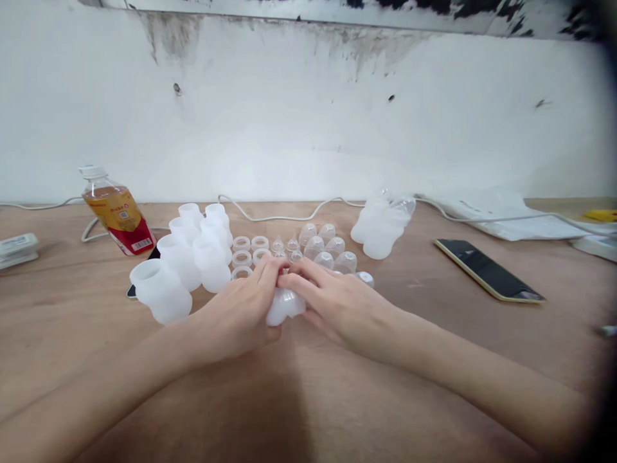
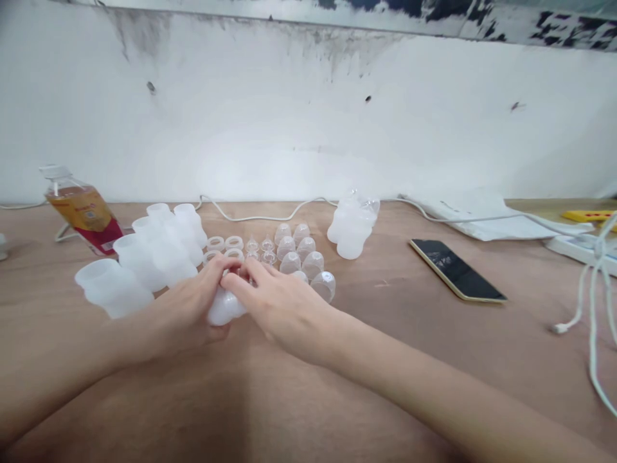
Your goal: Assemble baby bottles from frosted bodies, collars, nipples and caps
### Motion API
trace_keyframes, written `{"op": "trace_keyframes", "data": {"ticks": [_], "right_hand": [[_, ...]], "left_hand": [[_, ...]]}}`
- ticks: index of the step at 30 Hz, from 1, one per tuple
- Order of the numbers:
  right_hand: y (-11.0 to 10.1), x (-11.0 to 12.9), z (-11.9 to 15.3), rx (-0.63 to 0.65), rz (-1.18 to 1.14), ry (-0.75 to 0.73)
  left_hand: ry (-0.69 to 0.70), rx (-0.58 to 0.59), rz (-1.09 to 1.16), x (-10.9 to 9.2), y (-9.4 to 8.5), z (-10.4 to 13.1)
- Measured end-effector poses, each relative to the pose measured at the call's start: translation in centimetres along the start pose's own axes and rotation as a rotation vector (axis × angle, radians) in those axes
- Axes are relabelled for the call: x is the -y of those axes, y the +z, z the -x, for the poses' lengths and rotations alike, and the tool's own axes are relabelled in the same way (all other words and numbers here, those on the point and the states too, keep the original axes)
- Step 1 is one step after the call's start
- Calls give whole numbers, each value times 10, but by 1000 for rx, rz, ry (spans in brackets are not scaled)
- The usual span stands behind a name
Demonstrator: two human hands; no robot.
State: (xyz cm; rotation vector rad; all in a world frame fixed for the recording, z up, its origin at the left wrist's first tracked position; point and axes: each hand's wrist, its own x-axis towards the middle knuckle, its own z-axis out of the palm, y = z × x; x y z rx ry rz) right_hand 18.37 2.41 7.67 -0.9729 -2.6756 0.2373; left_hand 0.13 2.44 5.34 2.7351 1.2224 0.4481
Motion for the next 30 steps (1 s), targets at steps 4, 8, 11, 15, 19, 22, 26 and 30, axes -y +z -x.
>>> {"op": "trace_keyframes", "data": {"ticks": [4, 8, 11, 15, 19, 22, 26, 30], "right_hand": [[-6, 0, 0, -23, -279, 125], [-6, -5, -2, 172, -565, 378], [-4, -10, -2, 205, -550, 263], [-7, -11, 1, -56, -184, -82], [-14, -9, 8, -128, -143, -231], [-19, -12, 11, -239, -83, -225], [-18, -21, 9, -271, 188, -272], [-12, -22, 5, -203, 303, -307]], "left_hand": [[26, -88, -73, -3, -2, -1], [57, -99, -245, -10, -2, -4], [24, -47, -165, -10, -1, -4], [-84, 12, 267, -9, -10, 3], [-136, 223, 601, -10, -31, 20], [-270, 317, 657, -5, -39, 37], [-209, -315, 122, 15, -29, 55], [-110, -526, -136, 29, -15, 62]]}}
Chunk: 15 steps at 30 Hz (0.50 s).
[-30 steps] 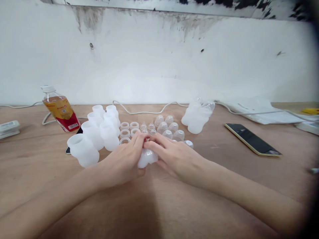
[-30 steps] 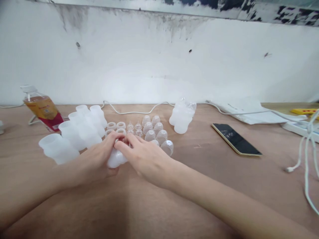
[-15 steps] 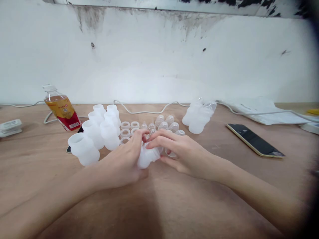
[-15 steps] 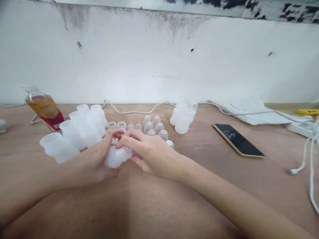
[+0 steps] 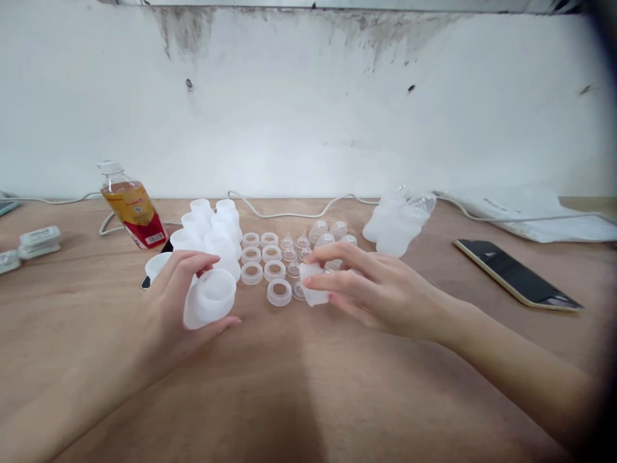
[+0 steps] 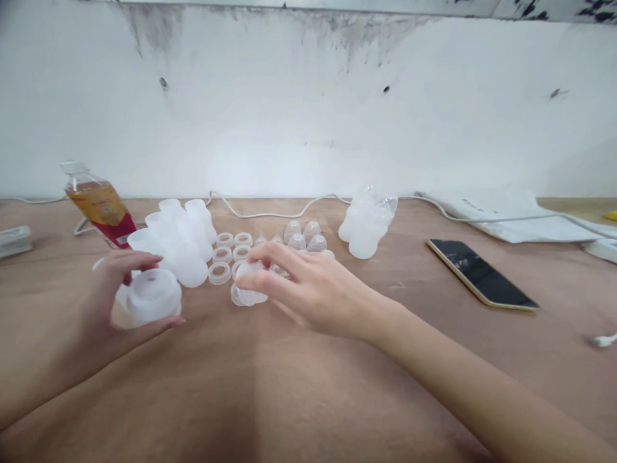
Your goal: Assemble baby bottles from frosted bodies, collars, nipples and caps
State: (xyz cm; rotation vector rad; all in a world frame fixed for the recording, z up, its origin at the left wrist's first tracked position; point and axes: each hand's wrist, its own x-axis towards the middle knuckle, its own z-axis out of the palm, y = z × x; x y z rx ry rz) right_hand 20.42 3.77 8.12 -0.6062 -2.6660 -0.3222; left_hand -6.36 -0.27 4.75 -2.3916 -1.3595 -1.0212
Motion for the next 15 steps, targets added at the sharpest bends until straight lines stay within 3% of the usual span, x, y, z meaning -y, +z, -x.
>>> {"op": "trace_keyframes", "data": {"ticks": [6, 9, 15], "right_hand": [[9, 4, -1, 240, -39, 68], [12, 6, -1, 303, -70, 109], [15, 19, -5, 409, -192, 90]], "left_hand": [[133, 55, -379, 5, 3, 3], [89, 40, -473, 8, 1, 1], [12, 126, -581, 4, -6, -3]]}}
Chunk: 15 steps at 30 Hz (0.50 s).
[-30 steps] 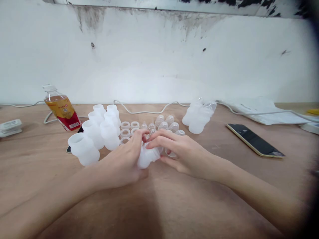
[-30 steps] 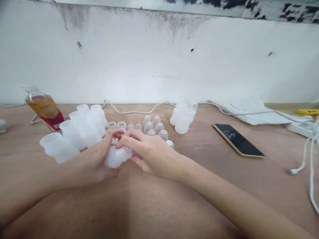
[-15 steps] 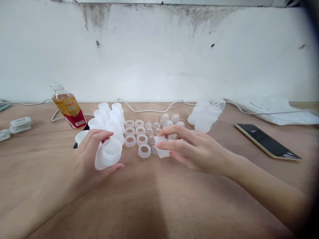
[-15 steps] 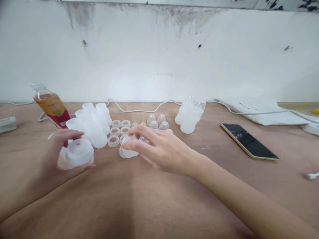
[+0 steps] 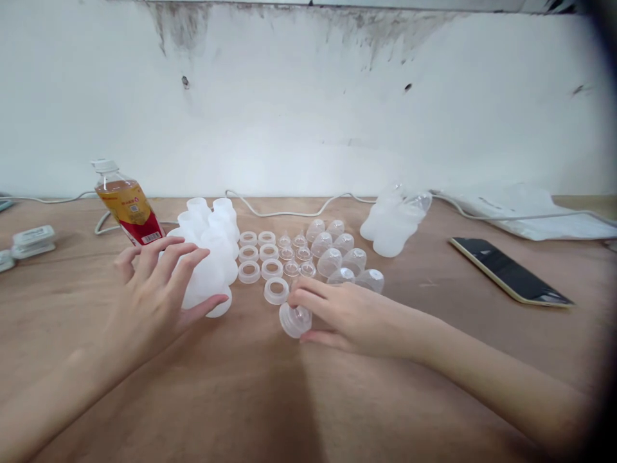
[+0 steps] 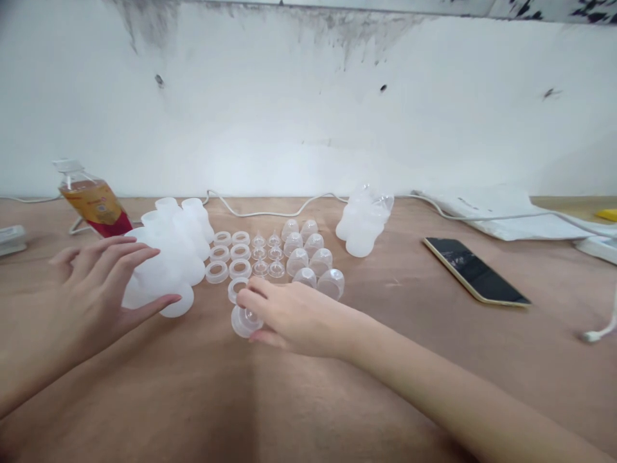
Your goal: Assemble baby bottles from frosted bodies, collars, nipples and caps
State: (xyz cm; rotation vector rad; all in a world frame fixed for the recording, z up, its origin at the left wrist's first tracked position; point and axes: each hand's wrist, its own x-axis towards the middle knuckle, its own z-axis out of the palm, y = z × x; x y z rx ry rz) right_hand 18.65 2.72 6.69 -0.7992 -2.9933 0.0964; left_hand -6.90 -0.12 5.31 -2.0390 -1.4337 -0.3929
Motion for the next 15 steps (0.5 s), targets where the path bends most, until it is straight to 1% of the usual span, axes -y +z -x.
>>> {"op": "trace_keyframes", "data": {"ticks": [3, 7, 8, 10, 12, 13, 14, 15], "right_hand": [[7, 5, -3, 52, -7, -22], [18, 10, -5, 41, -51, 13], [20, 10, -5, 30, -78, 27], [22, 11, -5, 12, -148, 46], [22, 12, -5, 6, -217, 49], [22, 12, -5, 2, -241, 51], [22, 12, -6, -8, -254, 54], [23, 12, -6, -20, -258, 57]], "left_hand": [[-19, -10, -12, 0, -1, -2], [23, 42, 7, 4, 1, -3], [21, 33, 20, 5, 2, -3], [13, -38, 53, 2, 2, -2], [27, -138, 110, -5, 0, 1], [57, -172, 158, -12, -2, 3], [101, -173, 220, -19, -3, 4], [171, -123, 300, -28, -4, 6]]}}
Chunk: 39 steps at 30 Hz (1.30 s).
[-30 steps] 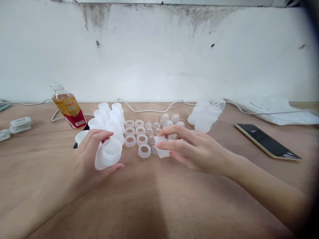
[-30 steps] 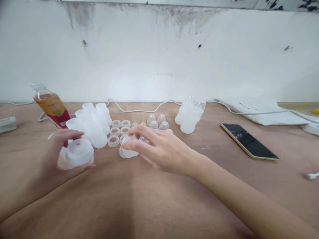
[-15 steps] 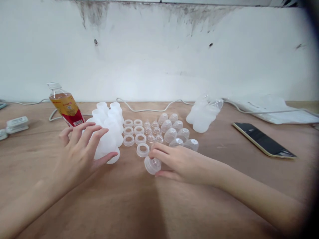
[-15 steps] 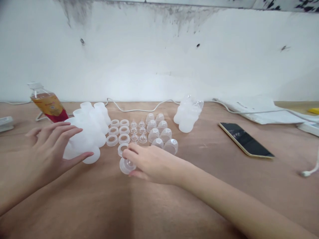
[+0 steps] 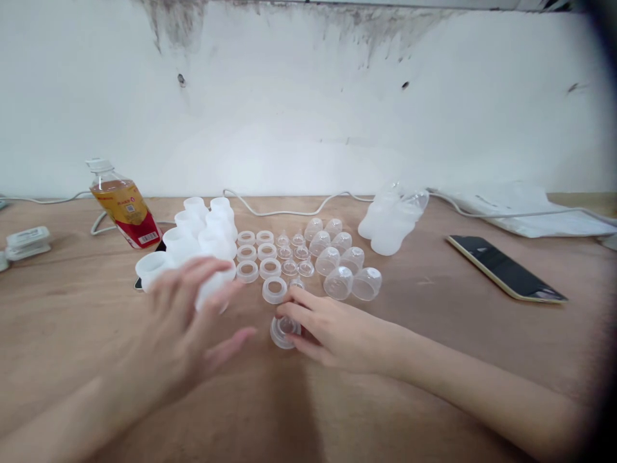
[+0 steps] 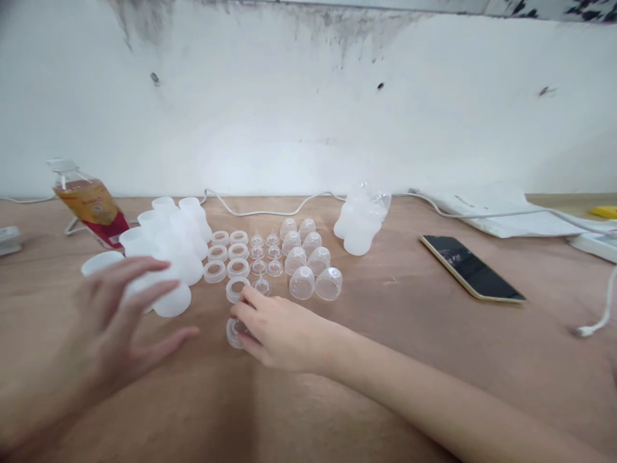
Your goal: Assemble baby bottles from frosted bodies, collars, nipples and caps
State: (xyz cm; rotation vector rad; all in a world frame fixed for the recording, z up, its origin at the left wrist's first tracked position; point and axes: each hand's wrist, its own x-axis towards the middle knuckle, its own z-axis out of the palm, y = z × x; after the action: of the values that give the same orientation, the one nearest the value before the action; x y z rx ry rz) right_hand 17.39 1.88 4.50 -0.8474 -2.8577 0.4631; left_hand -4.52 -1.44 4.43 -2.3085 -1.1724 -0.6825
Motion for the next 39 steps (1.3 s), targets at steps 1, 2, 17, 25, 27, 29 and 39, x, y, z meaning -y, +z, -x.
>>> {"op": "trace_keyframes", "data": {"ticks": [1, 2, 17, 25, 27, 29, 39], "right_hand": [[1, 0, -1, -10, 4, 1], [2, 0, -1, -19, 14, 1], [-19, -11, 2, -215, -15, 70], [-27, -40, 5, -92, 612, 167], [-18, -43, 3, -73, 670, 158], [-11, -46, 2, -82, 714, 147], [1, -52, -1, -97, 710, 145]], "left_hand": [[47, 45, 104, -9, 3, -1], [62, 121, 221, -17, 6, -2], [-39, 658, 263, -29, 13, -28], [215, 352, -416, -24, 21, -30], [229, 357, -435, -24, 23, -31], [224, 367, -440, -24, 26, -33], [168, 392, -420, -18, 31, -37]]}}
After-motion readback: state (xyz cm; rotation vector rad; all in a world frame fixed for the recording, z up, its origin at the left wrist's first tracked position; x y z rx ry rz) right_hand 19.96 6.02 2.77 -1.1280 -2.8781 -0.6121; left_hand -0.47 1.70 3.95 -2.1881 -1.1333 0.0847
